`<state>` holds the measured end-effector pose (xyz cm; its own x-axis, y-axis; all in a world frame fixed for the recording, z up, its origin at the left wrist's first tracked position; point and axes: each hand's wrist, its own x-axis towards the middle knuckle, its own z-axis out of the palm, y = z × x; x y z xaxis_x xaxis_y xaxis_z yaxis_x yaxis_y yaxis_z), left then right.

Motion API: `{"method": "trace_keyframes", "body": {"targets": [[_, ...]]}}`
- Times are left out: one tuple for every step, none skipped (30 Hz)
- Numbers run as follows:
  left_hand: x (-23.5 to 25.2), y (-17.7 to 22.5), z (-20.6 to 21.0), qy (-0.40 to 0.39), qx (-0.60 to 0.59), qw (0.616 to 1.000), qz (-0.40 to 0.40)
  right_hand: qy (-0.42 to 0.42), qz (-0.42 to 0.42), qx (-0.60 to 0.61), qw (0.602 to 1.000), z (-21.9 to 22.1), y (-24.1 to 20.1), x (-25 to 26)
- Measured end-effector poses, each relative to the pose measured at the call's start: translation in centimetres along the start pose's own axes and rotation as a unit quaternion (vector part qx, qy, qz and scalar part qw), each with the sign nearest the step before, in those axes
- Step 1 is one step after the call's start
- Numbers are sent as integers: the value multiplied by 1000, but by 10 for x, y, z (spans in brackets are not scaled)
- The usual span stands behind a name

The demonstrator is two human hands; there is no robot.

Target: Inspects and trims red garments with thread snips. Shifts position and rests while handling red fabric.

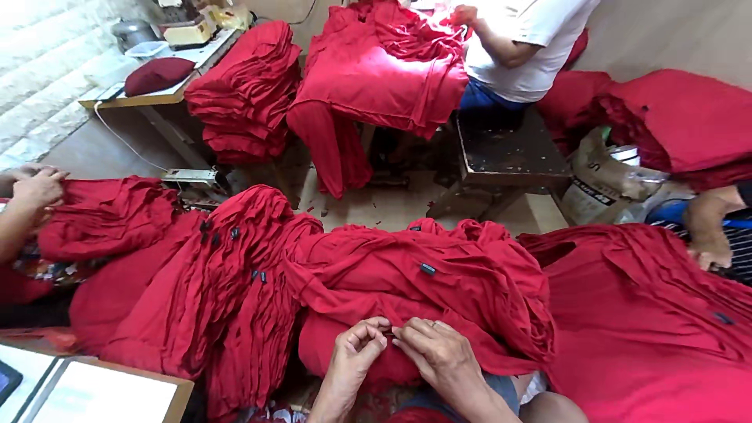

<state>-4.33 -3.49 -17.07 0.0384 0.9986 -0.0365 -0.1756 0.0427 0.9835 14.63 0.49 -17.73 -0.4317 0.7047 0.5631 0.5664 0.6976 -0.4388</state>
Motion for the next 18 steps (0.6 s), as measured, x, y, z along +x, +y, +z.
{"method": "trace_keyframes", "body": {"targets": [[-1, 1, -5, -29, 25, 999, 6, -4, 16, 31, 999, 0, 1, -1], [-4, 4, -14, -78, 67, 995, 10, -8, 46, 78, 996, -1, 2, -2], [-6, 11, -23, -145, 117, 983, 3, -12, 88, 128, 988, -4, 2, -3], [-9, 19, -33, -218, 163, 962, -12, -13, 138, 164, 977, -6, 2, -5], [-11, 28, -41, -283, 200, 937, -33, -21, 188, 183, 965, -9, 2, -5], [-11, 34, -47, -328, 235, 913, -58, -38, 232, 193, 952, -11, 1, -3], [-10, 39, -52, -340, 275, 896, -78, -69, 268, 198, 940, -14, 1, 0], [-9, 43, -54, -321, 316, 888, -91, -107, 286, 204, 930, -16, 0, 4], [-7, 46, -54, -277, 352, 889, -91, -136, 289, 213, 923, -17, -1, 6], [-4, 47, -54, -217, 377, 897, -78, -156, 275, 221, 923, -14, -2, 6], [-1, 46, -54, -147, 381, 911, -56, -161, 244, 227, 929, -9, -3, 3], [2, 46, -52, -80, 368, 926, -38, -150, 201, 226, 941, -3, -4, -2], [5, 47, -49, -20, 350, 936, -23, -131, 150, 215, 956, 3, -5, -7], [8, 49, -43, 29, 338, 941, -10, -117, 97, 193, 969, 6, -6, -10], [11, 49, -36, 67, 334, 940, 5, -111, 48, 164, 979, 8, -6, -13], [13, 47, -30, 92, 332, 939, 23, -113, 11, 140, 984, 7, -7, -15], [15, 42, -24, 99, 335, 936, 42, -123, -11, 124, 985, 6, -8, -17], [16, 38, -19, 85, 351, 931, 50, -133, -22, 117, 984, 5, -8, -19]]}}
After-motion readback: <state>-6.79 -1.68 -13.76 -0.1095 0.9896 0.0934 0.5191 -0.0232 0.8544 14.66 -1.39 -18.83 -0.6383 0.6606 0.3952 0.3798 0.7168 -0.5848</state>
